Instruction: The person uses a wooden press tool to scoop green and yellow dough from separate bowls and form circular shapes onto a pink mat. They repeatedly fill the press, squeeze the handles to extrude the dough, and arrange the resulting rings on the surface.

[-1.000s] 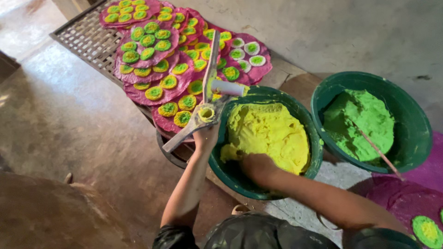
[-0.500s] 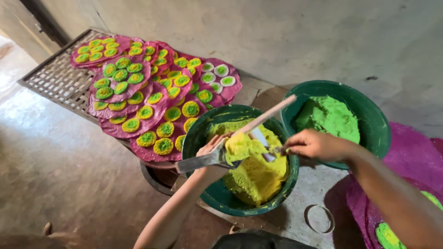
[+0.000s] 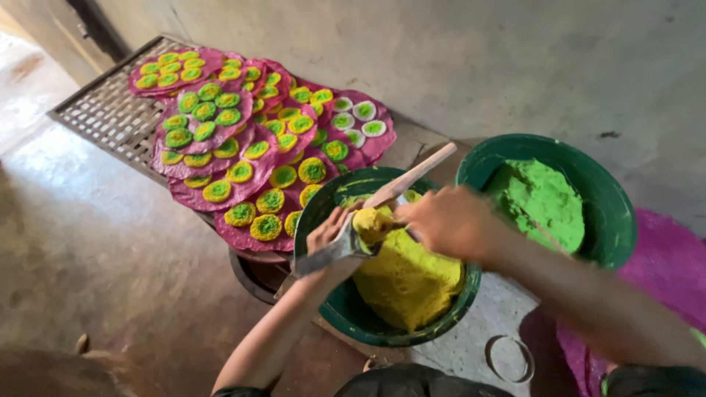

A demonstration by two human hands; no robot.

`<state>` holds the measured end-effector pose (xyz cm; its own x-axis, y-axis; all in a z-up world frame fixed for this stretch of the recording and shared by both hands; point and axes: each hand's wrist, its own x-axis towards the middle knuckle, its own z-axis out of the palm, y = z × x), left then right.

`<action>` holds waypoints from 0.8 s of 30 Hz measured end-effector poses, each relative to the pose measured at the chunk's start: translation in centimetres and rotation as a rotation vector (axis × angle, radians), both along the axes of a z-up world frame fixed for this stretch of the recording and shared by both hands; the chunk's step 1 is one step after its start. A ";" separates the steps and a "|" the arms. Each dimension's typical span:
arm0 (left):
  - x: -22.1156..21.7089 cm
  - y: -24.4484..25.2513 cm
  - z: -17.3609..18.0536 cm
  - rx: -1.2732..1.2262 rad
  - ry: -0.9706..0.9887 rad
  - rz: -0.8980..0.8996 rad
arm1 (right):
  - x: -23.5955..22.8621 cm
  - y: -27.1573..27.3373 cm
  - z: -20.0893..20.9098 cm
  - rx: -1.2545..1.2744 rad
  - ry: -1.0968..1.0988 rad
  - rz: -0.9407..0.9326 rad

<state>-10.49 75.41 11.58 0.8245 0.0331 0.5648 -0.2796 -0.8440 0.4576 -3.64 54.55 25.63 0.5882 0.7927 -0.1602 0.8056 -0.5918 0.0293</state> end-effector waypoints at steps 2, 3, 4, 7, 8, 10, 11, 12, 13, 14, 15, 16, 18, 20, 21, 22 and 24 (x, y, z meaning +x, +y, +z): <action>0.3 -0.7 -0.6 -0.173 -0.011 -0.104 | -2.5 1.7 -3.4 -0.026 -0.231 0.140; -0.6 -1.2 -1.4 -0.278 0.024 -0.189 | -4.1 1.9 -4.9 -0.002 -0.400 0.225; -1.0 -1.3 -2.1 -0.383 0.059 -0.275 | -4.3 1.4 -5.5 0.020 -0.375 0.287; -1.8 -0.1 -3.6 -0.358 0.051 -0.198 | -4.4 -1.2 -4.9 0.068 -0.263 0.330; -2.4 0.3 -3.7 -0.352 0.056 -0.174 | -4.2 -2.1 -3.7 0.073 -0.211 0.256; -1.8 1.3 -2.0 -0.319 0.017 -0.127 | -4.1 -4.6 1.1 0.107 -0.103 0.061; -1.7 1.5 -1.0 -0.214 0.000 -0.092 | -4.3 -4.9 3.0 0.120 -0.118 0.028; -1.8 1.7 -0.2 -0.110 -0.017 -0.056 | -4.4 -5.1 4.6 0.133 -0.132 -0.006; -2.3 1.7 0.1 -0.010 -0.014 -0.018 | -4.6 -5.0 5.4 0.140 -0.126 -0.041; -2.0 1.4 0.1 0.001 0.004 -0.038 | -4.3 -4.6 5.7 0.113 -0.093 -0.015; -1.5 1.1 -0.2 0.013 0.024 -0.061 | -3.9 -4.2 5.5 0.086 -0.059 0.008; -1.3 0.6 -0.9 0.024 0.043 -0.083 | -3.8 -4.0 5.1 0.059 -0.024 0.032; 0.4 -0.3 -1.7 0.024 -0.039 -0.129 | -3.1 -2.9 3.8 0.013 -0.025 0.047; -0.6 -1.2 -3.7 -0.025 -0.025 -0.166 | -3.4 -1.1 -0.1 -0.013 -0.048 0.059; -0.9 -1.3 -4.1 -0.060 -0.004 -0.179 | -3.6 0.3 -2.1 -0.005 -0.108 0.064; -1.4 -1.5 -4.3 -0.095 0.016 -0.191 | -4.7 1.0 -3.7 -0.008 -0.203 0.127; -1.4 -1.6 -3.5 -0.158 0.030 -0.206 | -4.7 1.0 -4.0 -0.018 -0.264 0.186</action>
